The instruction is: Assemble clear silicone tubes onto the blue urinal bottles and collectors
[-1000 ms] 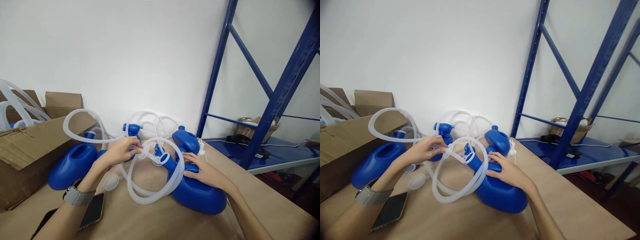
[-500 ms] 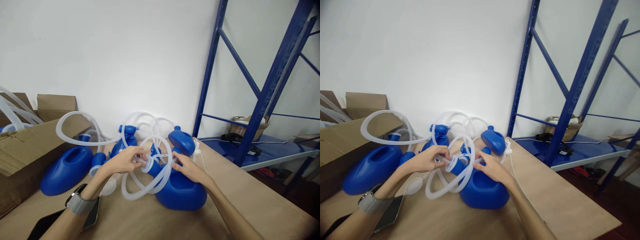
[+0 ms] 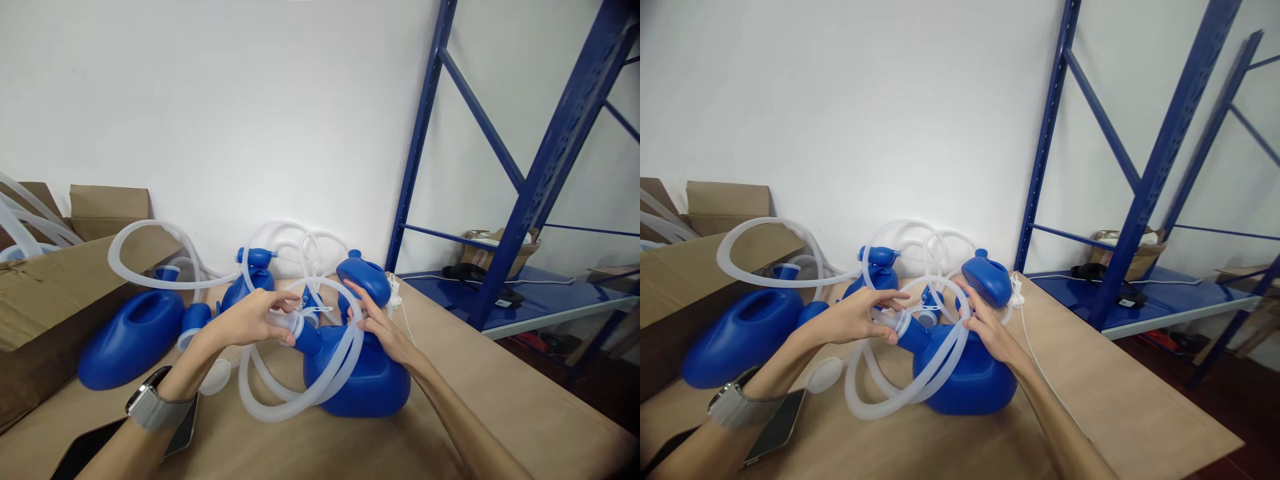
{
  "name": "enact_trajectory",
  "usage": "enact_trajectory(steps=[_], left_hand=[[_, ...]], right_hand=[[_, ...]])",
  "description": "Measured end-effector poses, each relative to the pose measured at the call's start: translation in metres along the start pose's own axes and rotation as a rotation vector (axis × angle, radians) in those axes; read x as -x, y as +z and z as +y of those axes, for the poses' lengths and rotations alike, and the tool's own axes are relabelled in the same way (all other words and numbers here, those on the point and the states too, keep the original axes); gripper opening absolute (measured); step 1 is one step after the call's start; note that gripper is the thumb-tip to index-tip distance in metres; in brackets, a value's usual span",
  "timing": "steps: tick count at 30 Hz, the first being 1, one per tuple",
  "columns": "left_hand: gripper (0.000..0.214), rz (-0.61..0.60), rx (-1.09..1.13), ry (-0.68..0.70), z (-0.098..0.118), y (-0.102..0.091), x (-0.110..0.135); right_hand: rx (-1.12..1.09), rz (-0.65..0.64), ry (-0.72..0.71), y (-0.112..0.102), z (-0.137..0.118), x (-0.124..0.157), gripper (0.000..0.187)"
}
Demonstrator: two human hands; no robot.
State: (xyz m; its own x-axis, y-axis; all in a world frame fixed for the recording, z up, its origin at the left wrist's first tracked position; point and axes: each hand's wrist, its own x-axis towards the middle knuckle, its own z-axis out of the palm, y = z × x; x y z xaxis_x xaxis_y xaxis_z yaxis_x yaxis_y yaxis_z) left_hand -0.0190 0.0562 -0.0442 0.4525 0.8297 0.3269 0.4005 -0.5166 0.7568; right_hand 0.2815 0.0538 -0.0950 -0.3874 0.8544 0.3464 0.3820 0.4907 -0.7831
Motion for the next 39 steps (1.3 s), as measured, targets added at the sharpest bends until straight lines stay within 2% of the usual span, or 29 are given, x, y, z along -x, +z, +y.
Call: enact_trajectory(steps=[3,5,11,17,23,28,31,33,37,39], left_hand=[[0.045,-0.075,-0.040,0.006,0.001,0.001,-0.001],[0.041,-0.115,-0.058,0.008,0.002,0.001,-0.002],[0.053,-0.250,-0.248,-0.043,0.008,-0.001,-0.005],[0.047,-0.210,-0.344,-0.045,0.012,0.002,-0.003],[0.045,-0.252,-0.374,-0.026,0.018,0.003,0.000],[0.061,-0.155,-0.698,0.038,0.022,0.002,0.006],[0.043,-0.089,-0.912,0.155,0.025,0.011,0.012],[0.039,-0.079,-1.036,0.202,0.027,0.023,0.015],[0.069,-0.019,-1.232,0.204,0.023,0.052,0.012],[0.075,0.038,-1.269,0.207,0.016,0.061,0.009]], right_hand=[[0.084,-0.030,-0.013,-0.001,-0.002,-0.002,0.037],[0.125,-0.033,-0.018,0.000,-0.004,-0.005,0.029],[0.113,-0.065,-0.052,0.003,-0.006,-0.008,0.021],[0.128,-0.041,-0.029,0.004,-0.011,-0.008,0.017],[0.171,0.004,-0.038,0.006,-0.005,-0.007,0.016],[0.197,0.036,-0.001,0.006,-0.001,-0.002,0.025],[0.207,0.020,0.031,0.006,-0.003,0.000,0.033],[0.216,0.008,0.026,0.006,-0.005,0.000,0.033],[0.222,0.025,0.010,0.008,-0.007,0.001,0.034],[0.242,0.051,0.004,0.009,-0.008,0.001,0.033]])
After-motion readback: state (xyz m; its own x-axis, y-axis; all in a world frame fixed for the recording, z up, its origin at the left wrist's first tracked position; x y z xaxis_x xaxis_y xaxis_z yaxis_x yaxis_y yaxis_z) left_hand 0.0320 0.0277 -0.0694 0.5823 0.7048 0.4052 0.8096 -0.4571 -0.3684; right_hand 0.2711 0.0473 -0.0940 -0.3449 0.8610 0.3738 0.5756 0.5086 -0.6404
